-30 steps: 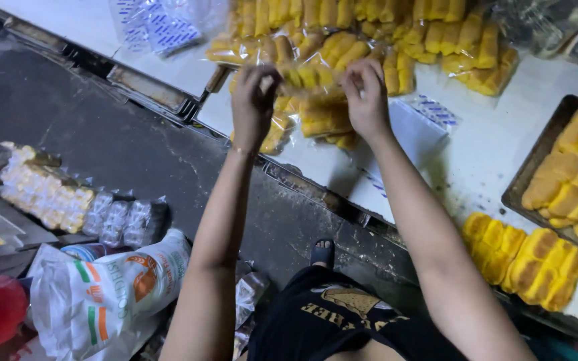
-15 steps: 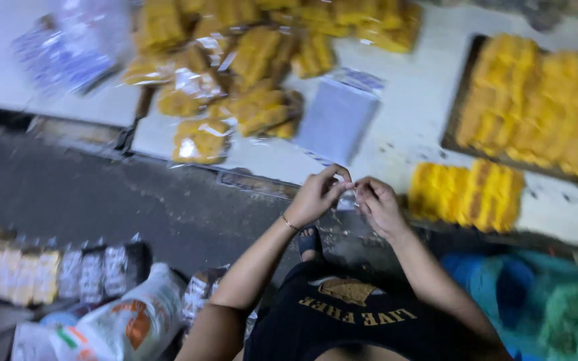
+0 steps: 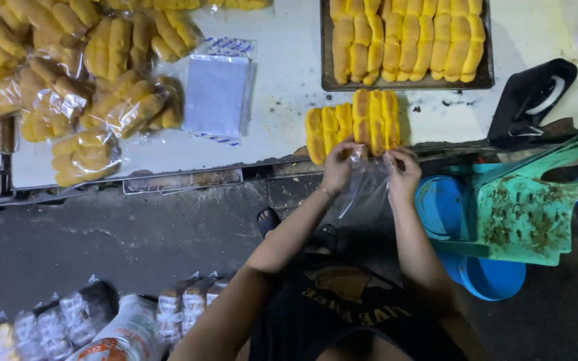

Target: Packing yellow oblong snacks into individual plastic bags at a bakery production station.

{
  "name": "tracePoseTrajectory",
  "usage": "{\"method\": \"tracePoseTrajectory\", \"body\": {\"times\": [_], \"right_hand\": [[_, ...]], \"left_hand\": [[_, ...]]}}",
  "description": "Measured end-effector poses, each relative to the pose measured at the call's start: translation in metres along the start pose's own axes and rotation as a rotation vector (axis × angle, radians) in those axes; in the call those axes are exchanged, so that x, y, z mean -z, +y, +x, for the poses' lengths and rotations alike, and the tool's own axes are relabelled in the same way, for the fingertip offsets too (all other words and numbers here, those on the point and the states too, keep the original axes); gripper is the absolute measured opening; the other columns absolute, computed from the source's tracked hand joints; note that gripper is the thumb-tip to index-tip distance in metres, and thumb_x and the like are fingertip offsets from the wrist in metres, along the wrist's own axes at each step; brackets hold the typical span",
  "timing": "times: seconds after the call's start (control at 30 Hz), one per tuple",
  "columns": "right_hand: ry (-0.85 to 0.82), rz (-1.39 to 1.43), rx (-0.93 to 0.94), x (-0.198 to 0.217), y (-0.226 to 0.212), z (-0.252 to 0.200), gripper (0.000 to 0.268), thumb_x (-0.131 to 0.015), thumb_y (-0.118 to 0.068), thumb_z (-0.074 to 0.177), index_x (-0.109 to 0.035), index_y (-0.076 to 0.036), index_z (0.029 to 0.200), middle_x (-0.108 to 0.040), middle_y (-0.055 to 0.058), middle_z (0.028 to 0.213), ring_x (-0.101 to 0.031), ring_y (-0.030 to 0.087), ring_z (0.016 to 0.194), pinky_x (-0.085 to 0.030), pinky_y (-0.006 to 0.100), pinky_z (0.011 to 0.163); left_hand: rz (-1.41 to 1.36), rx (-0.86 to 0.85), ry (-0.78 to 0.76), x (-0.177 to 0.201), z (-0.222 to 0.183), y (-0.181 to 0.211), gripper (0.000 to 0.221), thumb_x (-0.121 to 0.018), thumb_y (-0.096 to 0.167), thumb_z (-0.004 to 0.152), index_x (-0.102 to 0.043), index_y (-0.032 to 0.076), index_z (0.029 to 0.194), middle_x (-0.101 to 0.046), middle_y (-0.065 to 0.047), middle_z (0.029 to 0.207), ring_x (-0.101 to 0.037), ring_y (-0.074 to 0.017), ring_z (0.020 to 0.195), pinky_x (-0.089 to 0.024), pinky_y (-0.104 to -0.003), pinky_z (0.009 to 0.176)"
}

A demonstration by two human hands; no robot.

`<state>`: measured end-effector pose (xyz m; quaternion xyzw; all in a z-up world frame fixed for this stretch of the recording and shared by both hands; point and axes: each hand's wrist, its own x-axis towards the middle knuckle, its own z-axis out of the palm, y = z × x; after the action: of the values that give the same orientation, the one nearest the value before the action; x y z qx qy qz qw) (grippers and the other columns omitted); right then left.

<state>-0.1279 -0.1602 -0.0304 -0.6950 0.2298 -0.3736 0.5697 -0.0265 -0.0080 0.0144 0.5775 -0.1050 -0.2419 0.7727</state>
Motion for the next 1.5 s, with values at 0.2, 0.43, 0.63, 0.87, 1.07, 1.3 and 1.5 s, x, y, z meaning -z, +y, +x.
{"method": "tracePoseTrajectory", "body": {"times": [0.2, 0.43, 0.63, 0.87, 1.07, 1.3, 1.5], "right_hand": [[0.162, -0.083, 0.041, -0.003, 0.010, 0.023, 0.005, -0.062, -0.005, 0.106, -0.062, -0.009, 0.103, -0.061, 0.007, 0.099, -0.059, 0.022, 0.097, -0.045, 0.031, 0.088], [-0.074, 0.413, -0.173, -0.061, -0.026, 0.022, 0.003, -0.055, -0.015, 0.111, -0.057, -0.015, 0.113, -0.066, -0.004, 0.108, -0.065, 0.007, 0.105, -0.052, 0.018, 0.096], [-0.522, 0.291, 0.108, -0.200, -0.169, 0.019, 0.009, -0.064, -0.005, 0.103, -0.059, -0.008, 0.097, -0.071, 0.012, 0.105, -0.061, 0.012, 0.091, -0.045, 0.023, 0.086], [-0.700, 0.344, 0.252, -0.396, -0.244, 0.065, 0.030, -0.060, -0.006, 0.108, -0.050, -0.009, 0.135, -0.054, 0.002, 0.130, -0.053, 0.006, 0.103, -0.044, 0.019, 0.078], [-1.046, -0.404, 0.138, -0.383, -0.194, 0.033, 0.025, -0.068, -0.024, 0.097, -0.076, -0.011, 0.117, -0.075, 0.010, 0.121, -0.070, 0.024, 0.110, -0.053, 0.040, 0.100], [-0.654, -0.503, 0.656, -0.376, -0.059, 0.034, 0.009, -0.064, -0.016, 0.093, -0.072, -0.015, 0.096, -0.071, 0.003, 0.089, -0.071, 0.026, 0.093, -0.052, 0.040, 0.093], [-0.569, -0.216, 0.464, -0.336, -0.150, 0.052, 0.034, -0.079, -0.002, 0.089, -0.063, -0.008, 0.118, -0.070, 0.012, 0.111, -0.067, 0.035, 0.106, -0.051, 0.045, 0.095]], "left_hand": [[0.395, -0.064, 0.148, 0.003, 0.041, -0.018, 0.012, -0.069, 0.030, 0.099, -0.070, 0.022, 0.108, -0.073, -0.010, 0.106, -0.068, -0.0365, 0.110, -0.052, -0.046, 0.099], [-0.011, -0.179, 0.143, 0.067, 0.015, 0.051, 0.012, -0.069, 0.009, 0.099, -0.067, 0.005, 0.110, -0.044, -0.022, 0.155, -0.057, -0.0554, 0.120, -0.049, -0.056, 0.104], [0.520, -0.553, 0.192, 0.207, -0.038, 0.190, 0.011, -0.073, 0.023, 0.097, -0.071, 0.015, 0.103, -0.070, -0.005, 0.100, -0.063, -0.0278, 0.098, -0.047, -0.044, 0.098], [0.802, -0.789, 0.647, 0.357, 0.035, 0.376, 0.007, -0.052, 0.015, 0.104, -0.055, 0.009, 0.104, -0.059, -0.007, 0.098, -0.059, -0.0201, 0.087, -0.046, -0.031, 0.072], [1.505, -0.911, 0.556, 0.456, 0.167, 0.339, 0.035, -0.059, -0.007, 0.071, -0.061, 0.008, 0.103, -0.058, -0.020, 0.105, -0.050, -0.0385, 0.099, -0.042, -0.047, 0.087], [1.218, -0.362, -0.441, 0.346, 0.135, 0.159, 0.030, -0.068, 0.015, 0.084, -0.064, 0.002, 0.110, -0.069, -0.025, 0.096, -0.066, -0.0461, 0.096, -0.048, -0.057, 0.096], [1.255, -0.737, 0.039, 0.296, 0.114, 0.176, 0.003, -0.072, 0.025, 0.091, -0.071, 0.022, 0.089, -0.078, 0.001, 0.086, -0.075, -0.0198, 0.090, -0.045, -0.049, 0.110]]}}
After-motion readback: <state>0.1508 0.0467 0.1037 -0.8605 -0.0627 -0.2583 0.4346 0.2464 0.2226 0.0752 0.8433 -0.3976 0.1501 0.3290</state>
